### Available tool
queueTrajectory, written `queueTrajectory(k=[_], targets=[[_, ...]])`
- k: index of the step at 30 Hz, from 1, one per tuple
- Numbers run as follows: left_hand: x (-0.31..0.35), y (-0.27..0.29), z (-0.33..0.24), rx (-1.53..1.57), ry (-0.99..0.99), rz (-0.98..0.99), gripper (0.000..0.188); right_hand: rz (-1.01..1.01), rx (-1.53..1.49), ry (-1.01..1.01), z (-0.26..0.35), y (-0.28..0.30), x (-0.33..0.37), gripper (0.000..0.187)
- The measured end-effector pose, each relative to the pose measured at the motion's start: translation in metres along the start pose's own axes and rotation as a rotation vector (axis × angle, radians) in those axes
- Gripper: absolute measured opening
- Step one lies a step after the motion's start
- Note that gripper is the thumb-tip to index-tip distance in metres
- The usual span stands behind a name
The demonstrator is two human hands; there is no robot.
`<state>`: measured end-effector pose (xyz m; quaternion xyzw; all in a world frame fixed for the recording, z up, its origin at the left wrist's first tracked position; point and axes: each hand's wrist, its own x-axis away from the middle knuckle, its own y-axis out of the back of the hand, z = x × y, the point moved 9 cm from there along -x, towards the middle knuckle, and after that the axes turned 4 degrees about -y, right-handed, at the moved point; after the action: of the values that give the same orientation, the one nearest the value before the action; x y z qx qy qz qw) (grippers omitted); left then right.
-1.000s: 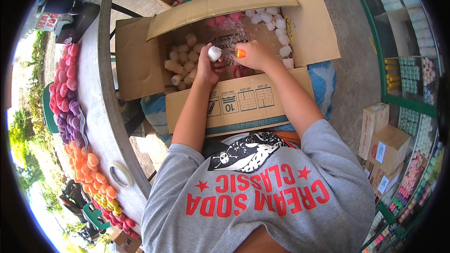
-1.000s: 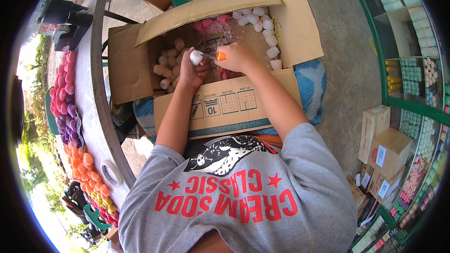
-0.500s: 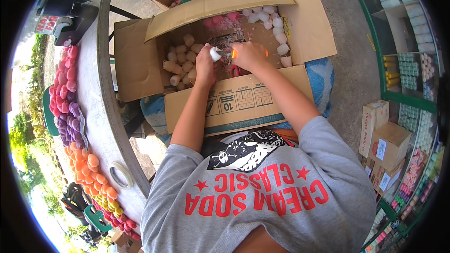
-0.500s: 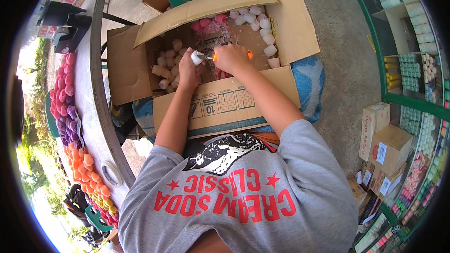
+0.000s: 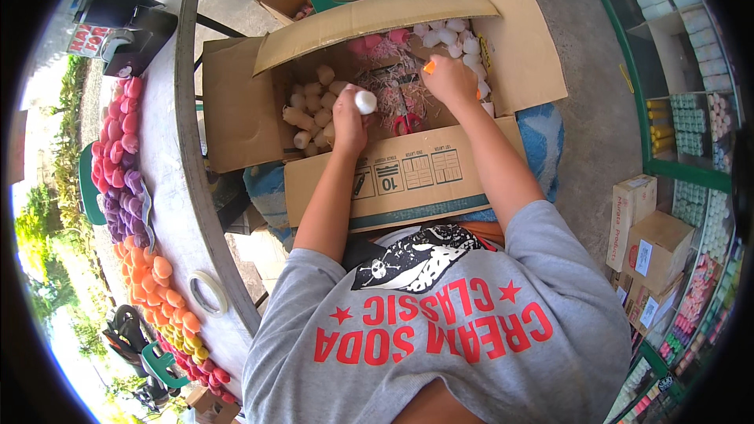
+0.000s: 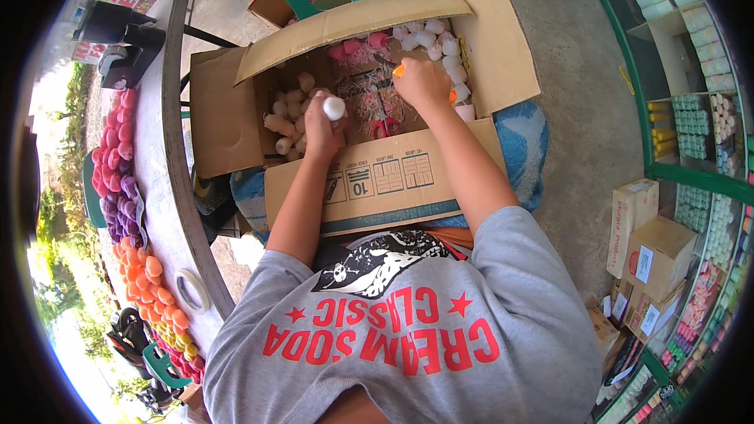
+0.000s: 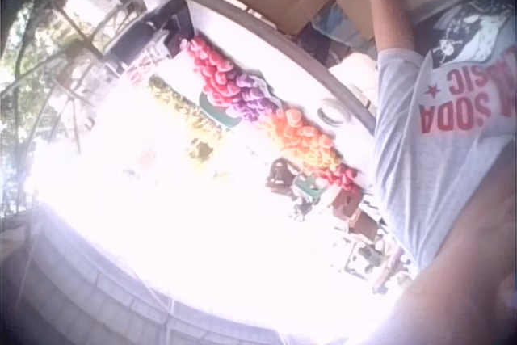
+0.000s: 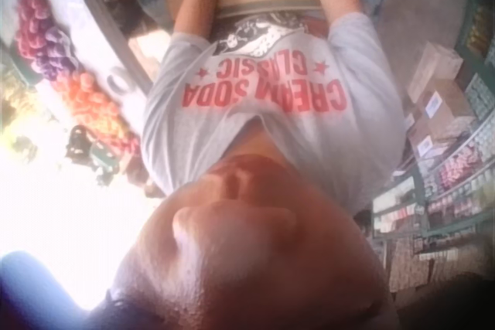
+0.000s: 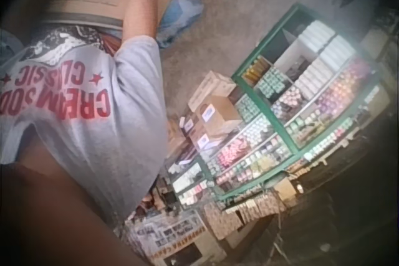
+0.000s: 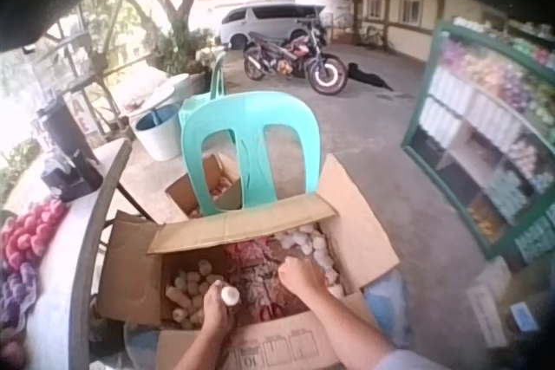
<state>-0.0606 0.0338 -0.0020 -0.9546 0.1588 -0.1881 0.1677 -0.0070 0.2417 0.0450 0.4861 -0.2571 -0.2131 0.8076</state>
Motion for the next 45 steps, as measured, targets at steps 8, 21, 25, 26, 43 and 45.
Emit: queueTrajectory(k=[8, 21, 25, 26, 43, 45], targets=[[0.008, 0.087, -0.045, -0.483, -0.369, -0.755, 0.037, 0.129, 0.342, -0.162, -0.058, -0.008, -0.012, 0.026], [-0.001, 0.017, -0.009, -0.611, -0.23, -0.338, 0.036, 0.532, 0.617, -0.222, -0.087, -0.073, -0.013, 0.038], [-0.01, 0.028, 0.017, -0.44, -0.047, -0.284, 0.034, 0.486, 0.53, -0.093, -0.075, -0.059, -0.011, 0.033], [-0.01, 0.026, 0.022, -0.353, 0.021, -0.25, 0.034, 0.412, 0.457, -0.094, -0.078, -0.06, -0.014, 0.031], [-0.018, -0.006, 0.08, -0.63, 0.326, 0.349, 0.049, 0.648, -0.8, -0.029, -0.01, -0.09, 0.003, 0.01], [-0.021, -0.006, 0.079, -0.76, 0.277, 0.372, 0.05, 0.476, -0.551, -0.005, -0.031, -0.095, -0.015, 0.014]])
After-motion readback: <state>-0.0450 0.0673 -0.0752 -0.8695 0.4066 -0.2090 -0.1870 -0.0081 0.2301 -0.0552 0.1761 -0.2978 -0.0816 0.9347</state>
